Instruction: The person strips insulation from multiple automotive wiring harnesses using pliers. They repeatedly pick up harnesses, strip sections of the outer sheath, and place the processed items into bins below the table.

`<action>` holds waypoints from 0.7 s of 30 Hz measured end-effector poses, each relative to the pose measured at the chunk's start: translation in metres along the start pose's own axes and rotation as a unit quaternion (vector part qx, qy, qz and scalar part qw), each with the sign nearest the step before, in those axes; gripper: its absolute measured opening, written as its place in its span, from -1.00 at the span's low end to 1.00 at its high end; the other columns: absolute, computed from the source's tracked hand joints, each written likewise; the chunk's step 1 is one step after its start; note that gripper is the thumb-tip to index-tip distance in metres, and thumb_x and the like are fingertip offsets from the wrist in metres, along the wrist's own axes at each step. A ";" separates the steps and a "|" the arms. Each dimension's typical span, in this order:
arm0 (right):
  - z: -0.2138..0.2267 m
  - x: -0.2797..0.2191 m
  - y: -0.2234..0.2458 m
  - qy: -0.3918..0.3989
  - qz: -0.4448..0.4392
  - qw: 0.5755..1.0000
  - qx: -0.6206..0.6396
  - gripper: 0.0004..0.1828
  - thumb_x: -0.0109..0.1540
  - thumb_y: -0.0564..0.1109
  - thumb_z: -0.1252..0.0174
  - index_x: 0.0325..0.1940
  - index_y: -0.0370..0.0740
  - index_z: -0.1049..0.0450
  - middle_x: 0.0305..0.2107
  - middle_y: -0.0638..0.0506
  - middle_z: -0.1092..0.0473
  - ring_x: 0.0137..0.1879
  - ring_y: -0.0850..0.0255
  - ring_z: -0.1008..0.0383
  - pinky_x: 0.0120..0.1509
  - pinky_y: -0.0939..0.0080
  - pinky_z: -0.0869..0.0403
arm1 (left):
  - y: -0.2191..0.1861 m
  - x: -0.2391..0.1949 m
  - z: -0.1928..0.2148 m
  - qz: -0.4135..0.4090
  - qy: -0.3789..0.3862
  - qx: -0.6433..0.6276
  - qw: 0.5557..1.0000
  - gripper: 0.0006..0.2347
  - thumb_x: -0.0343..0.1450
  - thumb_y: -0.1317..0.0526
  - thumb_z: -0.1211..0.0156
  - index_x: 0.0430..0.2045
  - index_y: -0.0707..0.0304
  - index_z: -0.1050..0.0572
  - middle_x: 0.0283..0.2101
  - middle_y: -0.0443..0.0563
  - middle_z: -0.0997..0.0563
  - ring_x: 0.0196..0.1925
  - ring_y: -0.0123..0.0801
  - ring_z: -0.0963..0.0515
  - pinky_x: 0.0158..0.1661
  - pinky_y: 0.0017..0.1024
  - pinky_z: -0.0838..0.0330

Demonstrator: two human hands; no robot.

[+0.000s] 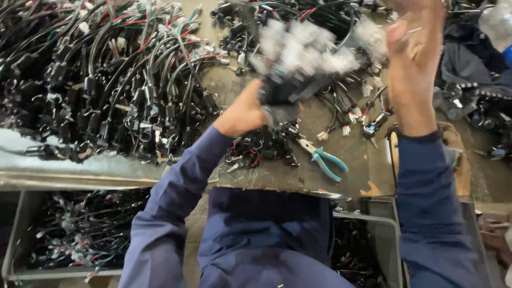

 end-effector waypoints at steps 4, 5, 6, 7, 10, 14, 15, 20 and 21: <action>-0.030 -0.023 -0.019 -0.024 -0.206 0.914 0.347 -0.48 0.39 0.26 -0.11 0.14 -0.24 -0.44 -0.09 0.00 -0.51 0.07 0.23 -0.55 0.27 0.24 -0.51 | -0.004 0.005 -0.018 -0.015 0.035 0.101 0.994 -0.36 0.30 0.41 -0.51 0.28 0.40 -0.29 0.22 0.03 -0.53 0.22 -0.45 -0.48 0.29 -0.38 -0.37; -0.036 -0.025 -0.010 0.010 -0.163 0.947 0.275 -0.49 0.42 0.22 -0.06 0.22 -0.22 -0.40 0.02 -0.04 -0.48 0.15 0.21 -0.51 0.32 0.22 -0.49 | -0.004 0.003 -0.018 -0.020 0.022 0.102 0.994 -0.37 0.30 0.41 -0.51 0.27 0.39 -0.30 0.21 0.03 -0.55 0.21 -0.45 -0.49 0.28 -0.38 -0.38; -0.041 -0.026 -0.001 0.045 -0.119 0.972 0.200 -0.50 0.46 0.19 -0.01 0.30 -0.21 -0.35 0.12 -0.07 -0.45 0.23 0.19 -0.48 0.37 0.20 -0.46 | -0.003 0.002 -0.017 -0.024 0.009 0.103 0.994 -0.38 0.30 0.41 -0.50 0.26 0.39 -0.30 0.19 0.03 -0.56 0.20 -0.46 -0.51 0.28 -0.38 -0.39; -0.044 -0.023 0.007 0.077 -0.072 0.987 0.123 -0.50 0.49 0.16 0.04 0.38 -0.19 -0.31 0.23 -0.11 -0.41 0.32 0.17 -0.44 0.42 0.19 -0.43 | -0.004 0.003 -0.014 -0.030 -0.002 0.104 0.994 -0.39 0.30 0.41 -0.49 0.25 0.38 -0.31 0.18 0.03 -0.57 0.19 -0.46 -0.52 0.27 -0.38 -0.41; -0.040 -0.008 0.024 0.147 -0.050 0.959 0.239 -0.19 0.45 0.34 0.01 0.58 -0.19 0.00 0.44 -0.10 -0.14 0.46 0.21 -0.24 0.16 0.28 -0.43 | -0.003 0.001 -0.016 -0.028 0.071 0.105 0.992 -0.46 0.36 0.33 -0.50 0.23 0.38 -0.39 0.22 0.03 -0.59 0.24 -0.42 -0.53 0.35 -0.36 -0.39; -0.043 0.023 0.048 0.323 -0.065 0.869 0.368 -0.35 0.39 0.11 -0.11 0.48 -0.13 -0.09 0.04 -0.06 -0.41 0.17 0.17 -0.47 0.10 0.17 -0.53 | 0.004 -0.001 -0.029 -0.027 0.178 0.282 0.942 -0.41 0.17 0.34 -0.34 0.17 0.36 -0.41 0.08 0.06 -0.63 0.13 -0.35 -0.59 0.22 -0.37 -0.44; -0.043 0.029 0.054 0.364 -0.063 0.841 0.394 -0.38 0.38 0.06 -0.15 0.45 -0.12 -0.12 -0.06 -0.05 -0.47 0.09 0.17 -0.52 0.09 0.14 -0.55 | 0.004 0.001 -0.032 -0.033 0.199 0.296 0.934 -0.41 0.17 0.33 -0.32 0.18 0.36 -0.41 0.07 0.06 -0.64 0.12 -0.34 -0.60 0.20 -0.38 -0.45; -0.025 0.022 0.051 0.304 -0.108 0.909 0.266 -0.90 0.44 -0.15 -0.08 -0.01 -0.20 -0.35 -0.08 -0.16 -0.50 0.08 0.04 -0.54 0.17 0.05 -0.50 | -0.008 0.005 -0.026 -0.059 0.164 0.266 0.948 -0.40 0.26 0.29 -0.51 0.20 0.37 -0.37 0.10 0.06 -0.61 0.13 -0.38 -0.55 0.21 -0.37 -0.41; -0.025 0.016 0.061 0.287 -0.034 0.930 0.228 -0.95 0.42 -0.19 -0.02 -0.07 -0.20 -0.31 0.02 -0.16 -0.47 0.21 0.04 -0.47 0.28 0.03 -0.45 | -0.010 0.005 -0.021 -0.050 0.151 0.235 0.959 -0.37 0.27 0.31 -0.49 0.25 0.38 -0.32 0.13 0.05 -0.59 0.14 -0.41 -0.51 0.23 -0.37 -0.39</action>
Point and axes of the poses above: each hand's wrist, its own x-axis towards the middle knuckle, its own z-axis out of the back of the hand, y = z × x, the point moved 6 cm from there along x, towards the middle knuckle
